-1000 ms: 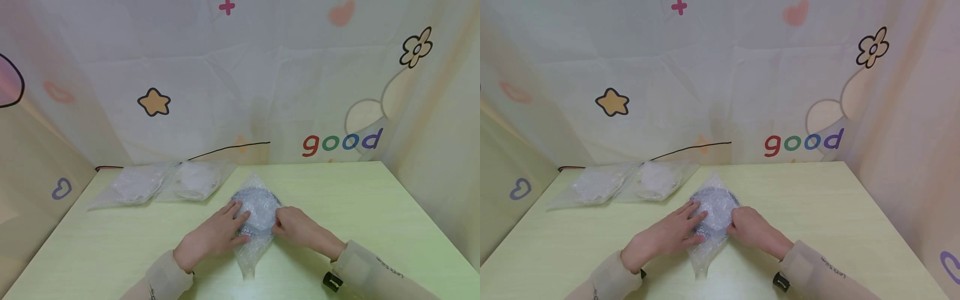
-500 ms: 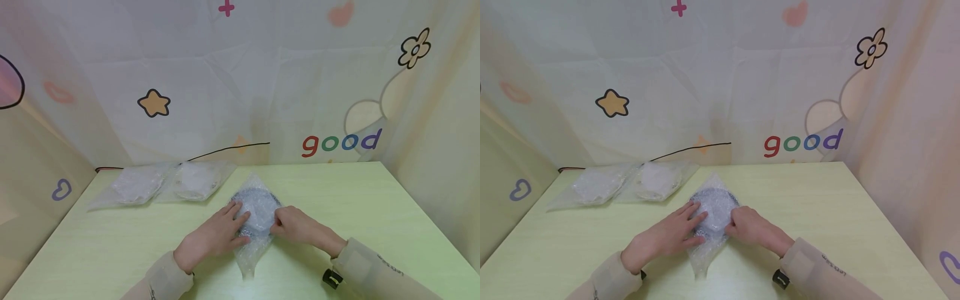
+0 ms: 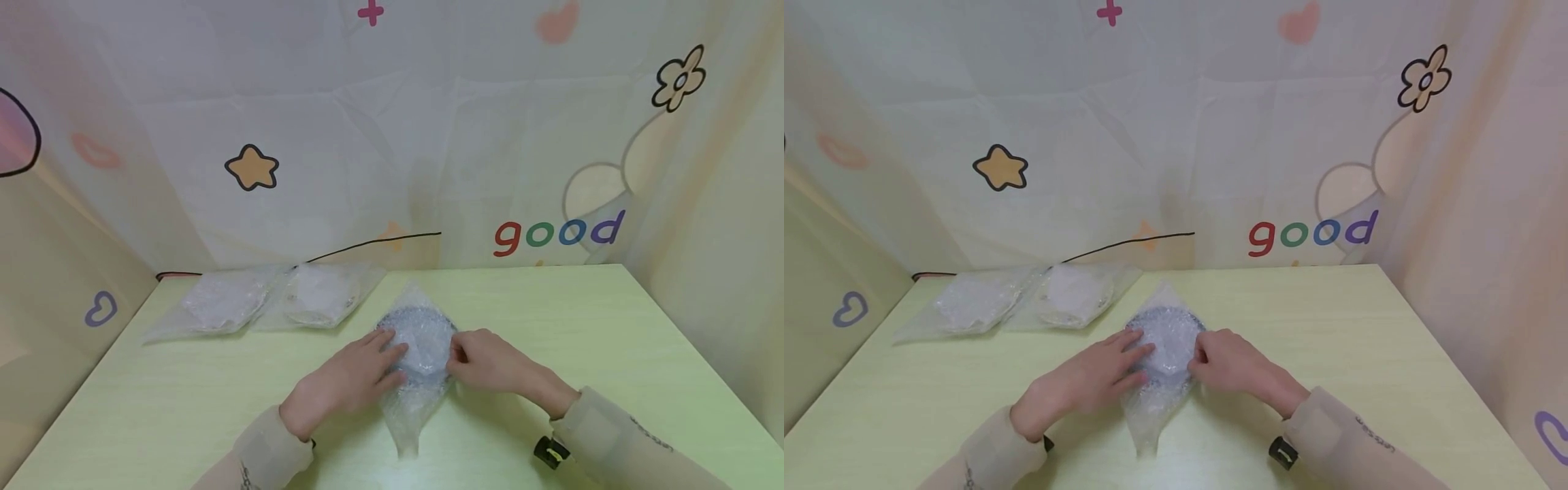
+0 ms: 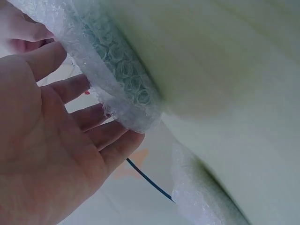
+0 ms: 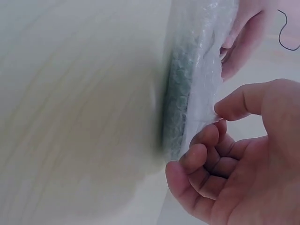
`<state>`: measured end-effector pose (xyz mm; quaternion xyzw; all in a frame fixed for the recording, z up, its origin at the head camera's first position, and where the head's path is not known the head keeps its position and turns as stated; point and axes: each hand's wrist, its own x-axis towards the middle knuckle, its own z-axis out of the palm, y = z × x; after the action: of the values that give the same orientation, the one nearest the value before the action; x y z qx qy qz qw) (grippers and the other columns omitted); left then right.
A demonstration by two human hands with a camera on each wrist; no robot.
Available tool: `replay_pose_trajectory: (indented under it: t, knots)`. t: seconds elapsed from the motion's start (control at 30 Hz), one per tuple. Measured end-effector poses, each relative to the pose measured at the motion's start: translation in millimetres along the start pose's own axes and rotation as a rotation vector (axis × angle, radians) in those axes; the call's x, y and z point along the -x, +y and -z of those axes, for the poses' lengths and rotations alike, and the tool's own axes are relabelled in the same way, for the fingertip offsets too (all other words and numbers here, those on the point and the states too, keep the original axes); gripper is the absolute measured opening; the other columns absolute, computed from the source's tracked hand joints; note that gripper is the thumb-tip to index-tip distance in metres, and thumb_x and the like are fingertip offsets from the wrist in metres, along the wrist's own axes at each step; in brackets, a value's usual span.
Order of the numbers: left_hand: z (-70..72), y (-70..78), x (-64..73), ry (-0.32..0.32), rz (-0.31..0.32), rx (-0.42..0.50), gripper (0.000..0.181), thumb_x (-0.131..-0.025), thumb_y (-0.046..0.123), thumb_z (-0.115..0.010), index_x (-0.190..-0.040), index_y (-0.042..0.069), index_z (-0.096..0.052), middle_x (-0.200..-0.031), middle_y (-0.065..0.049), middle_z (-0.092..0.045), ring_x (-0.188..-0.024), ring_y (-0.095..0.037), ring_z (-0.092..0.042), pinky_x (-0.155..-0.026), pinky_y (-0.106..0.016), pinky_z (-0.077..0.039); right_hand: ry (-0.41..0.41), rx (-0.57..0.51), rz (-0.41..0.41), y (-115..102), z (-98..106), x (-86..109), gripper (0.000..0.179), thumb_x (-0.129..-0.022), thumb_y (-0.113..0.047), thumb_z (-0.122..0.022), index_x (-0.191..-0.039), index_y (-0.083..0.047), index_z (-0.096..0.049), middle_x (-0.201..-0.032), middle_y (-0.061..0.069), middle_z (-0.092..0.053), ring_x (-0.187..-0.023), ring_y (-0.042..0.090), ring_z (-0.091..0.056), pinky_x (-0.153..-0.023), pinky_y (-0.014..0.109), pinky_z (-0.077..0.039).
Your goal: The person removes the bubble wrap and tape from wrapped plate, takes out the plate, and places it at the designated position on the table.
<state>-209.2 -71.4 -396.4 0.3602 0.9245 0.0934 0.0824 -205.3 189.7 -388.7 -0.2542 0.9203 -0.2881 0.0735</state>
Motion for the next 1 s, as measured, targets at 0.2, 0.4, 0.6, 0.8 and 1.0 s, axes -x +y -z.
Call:
replay_pose_trajectory:
  t: [0.2, 0.4, 0.6, 0.8, 1.0]
  knots:
    - [0.6, -0.3, -0.7, 0.045, -0.008, 0.015, 0.056, -0.106, 0.039, -0.057, -0.151, 0.006, -0.05, -0.158, -0.023, -0.038, -0.147, -0.038, -0.035, -0.116, -0.052, -0.035, -0.003, -0.057, -0.002, 0.1, 4.7, -2.2, 0.015, -0.093, -0.006, -0.057, -0.079, -0.012, -0.058, -0.064, -0.006, -0.049, -0.054, 0.007, -0.042, -0.052, 0.024, -0.036]
    - [-0.2, 1.2, -1.8, 0.066, 0.002, 0.021, 0.06, -0.102, 0.039, -0.066, -0.15, 0.006, -0.051, -0.156, -0.022, -0.042, -0.144, -0.038, -0.04, -0.114, -0.052, -0.038, 0.004, -0.092, -0.06, -0.5, 7.8, -4.7, 0.017, -0.098, -0.01, -0.053, -0.084, -0.009, -0.061, -0.065, -0.004, -0.047, -0.056, 0.011, -0.043, -0.054, 0.026, -0.036]
    - [0.8, 3.7, -2.2, 0.073, 0.01, 0.019, 0.064, -0.098, 0.037, -0.072, -0.149, 0.005, -0.051, -0.155, -0.022, -0.043, -0.143, -0.038, -0.041, -0.112, -0.052, -0.04, 0.047, -0.126, -0.099, -0.2, 8.9, -5.5, 0.015, -0.101, -0.011, -0.053, -0.091, -0.007, -0.063, -0.07, 0.0, -0.051, -0.062, 0.014, -0.046, -0.056, 0.028, -0.039]
    - [1.0, 2.4, -2.0, 0.082, 0.015, 0.023, 0.061, -0.102, 0.038, -0.066, -0.151, 0.006, -0.049, -0.156, -0.022, -0.042, -0.144, -0.038, -0.04, -0.113, -0.053, -0.038, 0.083, -0.133, -0.083, 1.5, 7.3, -4.9, 0.011, -0.1, -0.008, -0.055, -0.091, -0.008, -0.06, -0.072, 0.0, -0.052, -0.063, 0.014, -0.048, -0.056, 0.026, -0.04]
    - [0.3, 0.3, -2.4, 0.111, 0.0, 0.022, 0.05, -0.107, 0.028, -0.059, -0.15, 0.005, -0.05, -0.153, -0.025, -0.044, -0.142, -0.04, -0.042, -0.113, -0.051, -0.04, 0.13, -0.135, -0.026, 3.9, 5.2, -4.6, 0.008, -0.099, -0.008, -0.058, -0.091, -0.009, -0.059, -0.072, -0.001, -0.052, -0.063, 0.014, -0.048, -0.055, 0.025, -0.04]
